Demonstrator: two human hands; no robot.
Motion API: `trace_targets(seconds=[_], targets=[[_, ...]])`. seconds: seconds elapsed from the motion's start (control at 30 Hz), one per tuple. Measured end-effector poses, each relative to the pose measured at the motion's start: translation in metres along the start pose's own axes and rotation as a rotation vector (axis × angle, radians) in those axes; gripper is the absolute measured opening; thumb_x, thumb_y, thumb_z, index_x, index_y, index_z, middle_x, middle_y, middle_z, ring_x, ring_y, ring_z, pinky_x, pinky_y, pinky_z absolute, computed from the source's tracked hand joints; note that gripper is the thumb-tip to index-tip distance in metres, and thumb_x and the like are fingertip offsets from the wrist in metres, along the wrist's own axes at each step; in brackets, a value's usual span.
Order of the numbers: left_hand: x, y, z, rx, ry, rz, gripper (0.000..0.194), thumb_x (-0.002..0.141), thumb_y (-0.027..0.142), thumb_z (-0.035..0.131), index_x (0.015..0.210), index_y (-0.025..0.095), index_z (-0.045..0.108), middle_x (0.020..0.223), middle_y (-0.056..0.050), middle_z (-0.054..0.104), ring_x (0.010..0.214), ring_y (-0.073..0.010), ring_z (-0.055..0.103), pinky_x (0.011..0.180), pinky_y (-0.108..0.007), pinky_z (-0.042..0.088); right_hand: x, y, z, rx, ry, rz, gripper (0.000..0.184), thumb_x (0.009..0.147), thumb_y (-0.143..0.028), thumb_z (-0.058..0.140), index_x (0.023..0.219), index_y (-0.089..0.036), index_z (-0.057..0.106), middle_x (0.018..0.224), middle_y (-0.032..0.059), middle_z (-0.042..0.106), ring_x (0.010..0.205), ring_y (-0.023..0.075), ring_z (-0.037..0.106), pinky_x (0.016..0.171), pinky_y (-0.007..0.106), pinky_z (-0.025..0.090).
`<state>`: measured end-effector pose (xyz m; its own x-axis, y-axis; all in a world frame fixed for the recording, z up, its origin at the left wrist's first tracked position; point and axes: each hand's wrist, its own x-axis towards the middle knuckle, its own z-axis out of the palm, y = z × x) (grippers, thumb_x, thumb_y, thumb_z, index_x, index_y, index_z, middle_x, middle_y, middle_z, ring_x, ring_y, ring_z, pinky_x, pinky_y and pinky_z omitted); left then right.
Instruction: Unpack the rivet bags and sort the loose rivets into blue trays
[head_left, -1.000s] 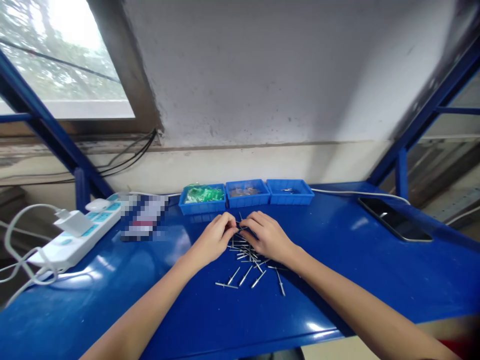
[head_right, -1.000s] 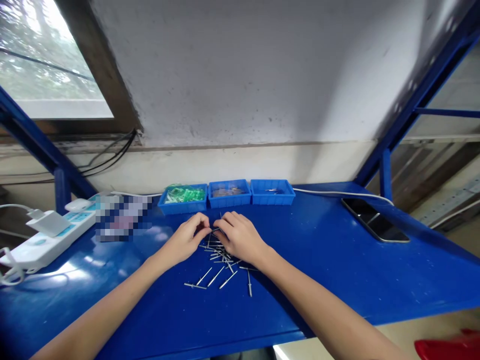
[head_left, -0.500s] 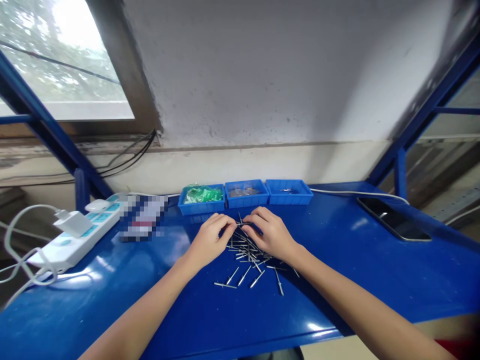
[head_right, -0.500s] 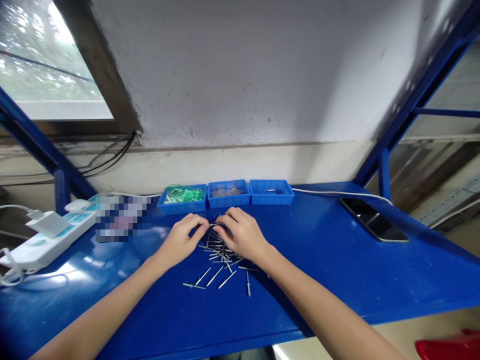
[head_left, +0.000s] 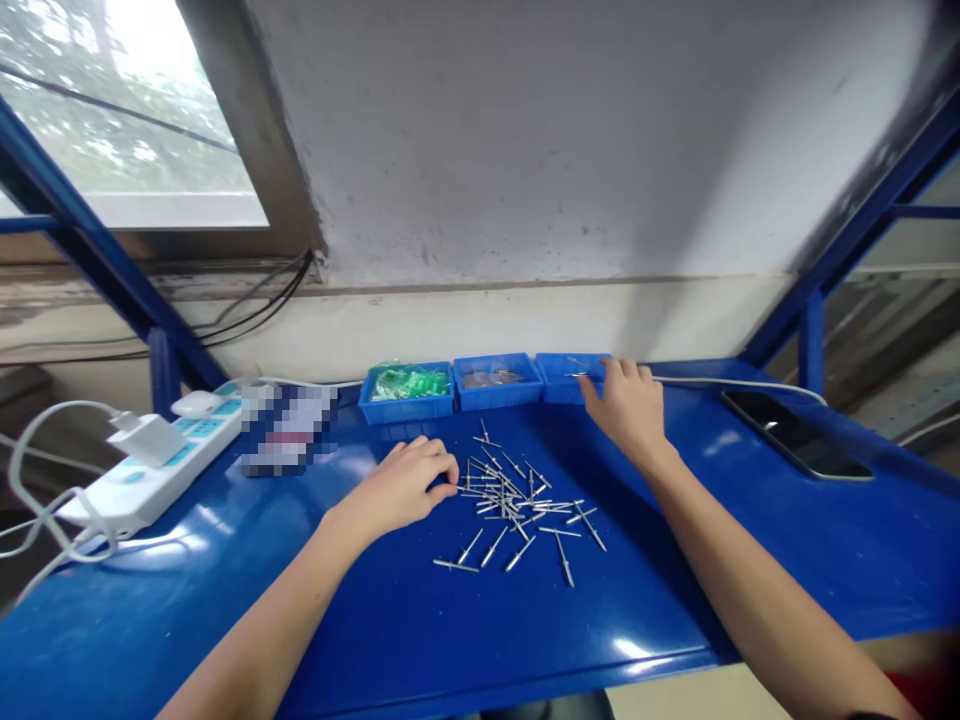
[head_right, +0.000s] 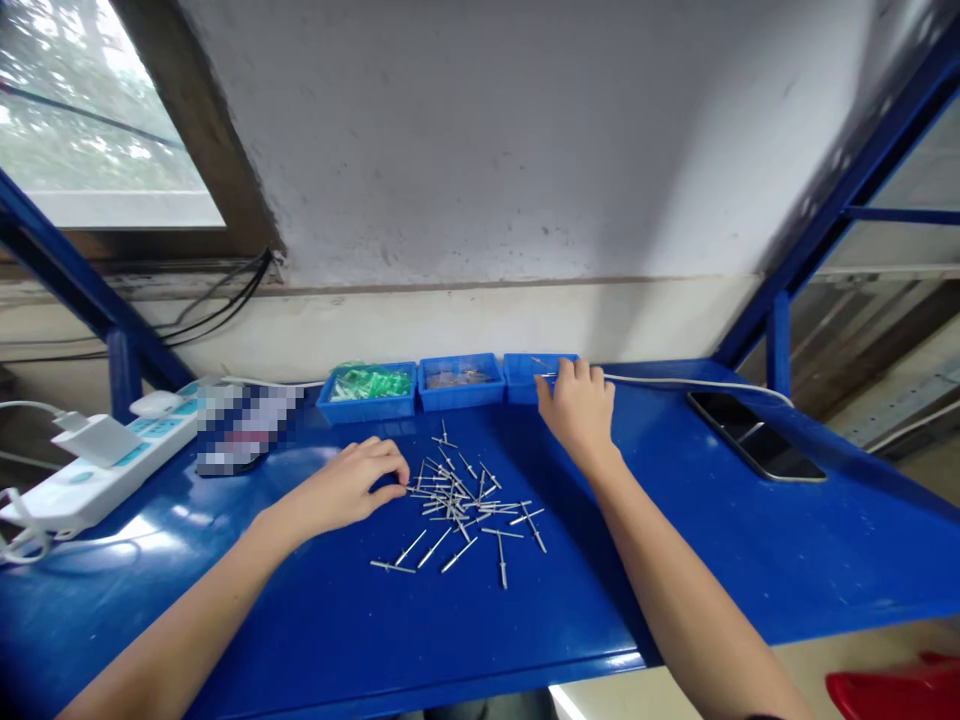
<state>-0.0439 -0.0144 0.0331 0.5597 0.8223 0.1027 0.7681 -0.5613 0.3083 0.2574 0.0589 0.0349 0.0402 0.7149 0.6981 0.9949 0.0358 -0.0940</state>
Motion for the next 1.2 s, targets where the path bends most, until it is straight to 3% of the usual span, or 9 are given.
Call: trace_targets(seconds=[0.1, 0.23, 0.33, 0.47, 0.67, 0.83, 1.0, 1.2], targets=[[-0.002, -0.003, -0.001, 0.003, -0.033, 0.016, 0.013, 0.086, 0.019, 0.049, 0.078, 0.022, 0.059, 0.086, -0.002, 0.058, 0.083, -0.0194, 0.052, 0.073, -0.032, 0.036, -0.012, -0.008, 0.006, 0.053, -0.165, -0.05, 0.038, 0.088, -0.039, 0.046, 0.11, -0.012, 0.058, 0.097, 0.017, 0.062, 0.088, 0.0298, 0.054, 0.071, 0.038, 0.039], [-0.004, -0.005, -0.01, -0.03, -0.004, -0.012, 0.016, 0.089, 0.022, 0.045, 0.079, 0.022, 0.057, 0.083, -0.001, 0.059, 0.083, -0.0193, 0.051, 0.074, -0.032, 0.037, -0.036, -0.054, -0.01, 0.441, -0.26, -0.363, 0.031, 0.091, -0.038, 0.043, 0.108, -0.016, 0.058, 0.091, 0.0095, 0.063, 0.086, 0.0227, 0.055, 0.076, 0.035, 0.04], [-0.003, -0.004, -0.014, -0.082, 0.053, -0.033, 0.02, 0.091, 0.023, 0.039, 0.078, 0.02, 0.055, 0.082, -0.002, 0.058, 0.084, -0.0193, 0.051, 0.077, -0.033, 0.038, -0.054, -0.084, -0.023, 0.565, -0.276, -0.562, 0.029, 0.089, -0.039, 0.048, 0.107, -0.017, 0.058, 0.09, 0.0075, 0.063, 0.084, 0.0208, 0.053, 0.073, 0.033, 0.039], [0.002, 0.002, -0.012, -0.154, 0.079, -0.008, 0.026, 0.092, 0.02, 0.035, 0.074, 0.019, 0.053, 0.076, -0.001, 0.057, 0.079, -0.0178, 0.052, 0.078, -0.032, 0.04, -0.065, -0.094, -0.024, 0.549, -0.222, -0.708, 0.018, 0.091, -0.028, 0.045, 0.097, -0.018, 0.06, 0.083, 0.0061, 0.061, 0.077, 0.0176, 0.051, 0.068, 0.031, 0.035], [0.003, 0.009, -0.011, -0.258, 0.121, -0.045, 0.027, 0.093, 0.025, 0.035, 0.078, 0.02, 0.057, 0.079, 0.0, 0.06, 0.08, -0.0165, 0.055, 0.077, -0.03, 0.042, -0.062, -0.09, -0.021, 0.566, -0.168, -0.664, 0.019, 0.093, -0.022, 0.04, 0.087, -0.016, 0.057, 0.076, 0.0045, 0.06, 0.07, 0.0152, 0.049, 0.065, 0.028, 0.036], [0.003, 0.016, -0.008, -0.277, 0.25, -0.087, 0.014, 0.09, 0.031, 0.046, 0.092, 0.022, 0.057, 0.088, 0.0, 0.06, 0.082, -0.0156, 0.056, 0.075, -0.028, 0.042, -0.061, -0.092, -0.021, 0.59, -0.143, -0.571, 0.021, 0.094, -0.022, 0.038, 0.085, -0.015, 0.056, 0.07, 0.005, 0.059, 0.065, 0.016, 0.051, 0.061, 0.028, 0.038], [0.006, 0.018, -0.005, -0.193, 0.287, -0.127, 0.022, 0.091, 0.029, 0.041, 0.078, 0.02, 0.056, 0.077, 0.0, 0.06, 0.077, -0.0169, 0.056, 0.071, -0.029, 0.041, -0.06, -0.091, -0.024, 0.611, -0.171, -0.591, 0.021, 0.093, -0.032, 0.043, 0.086, -0.016, 0.055, 0.073, 0.0048, 0.06, 0.067, 0.0158, 0.052, 0.062, 0.027, 0.039], [0.007, 0.02, -0.005, -0.208, 0.276, -0.131, 0.031, 0.093, 0.034, 0.037, 0.074, 0.019, 0.055, 0.073, -0.001, 0.061, 0.074, -0.0166, 0.058, 0.069, -0.028, 0.041, -0.062, -0.093, -0.031, 0.547, -0.046, -0.672, 0.021, 0.093, -0.027, 0.043, 0.082, -0.017, 0.059, 0.07, 0.004, 0.058, 0.065, 0.0143, 0.049, 0.061, 0.027, 0.036]])
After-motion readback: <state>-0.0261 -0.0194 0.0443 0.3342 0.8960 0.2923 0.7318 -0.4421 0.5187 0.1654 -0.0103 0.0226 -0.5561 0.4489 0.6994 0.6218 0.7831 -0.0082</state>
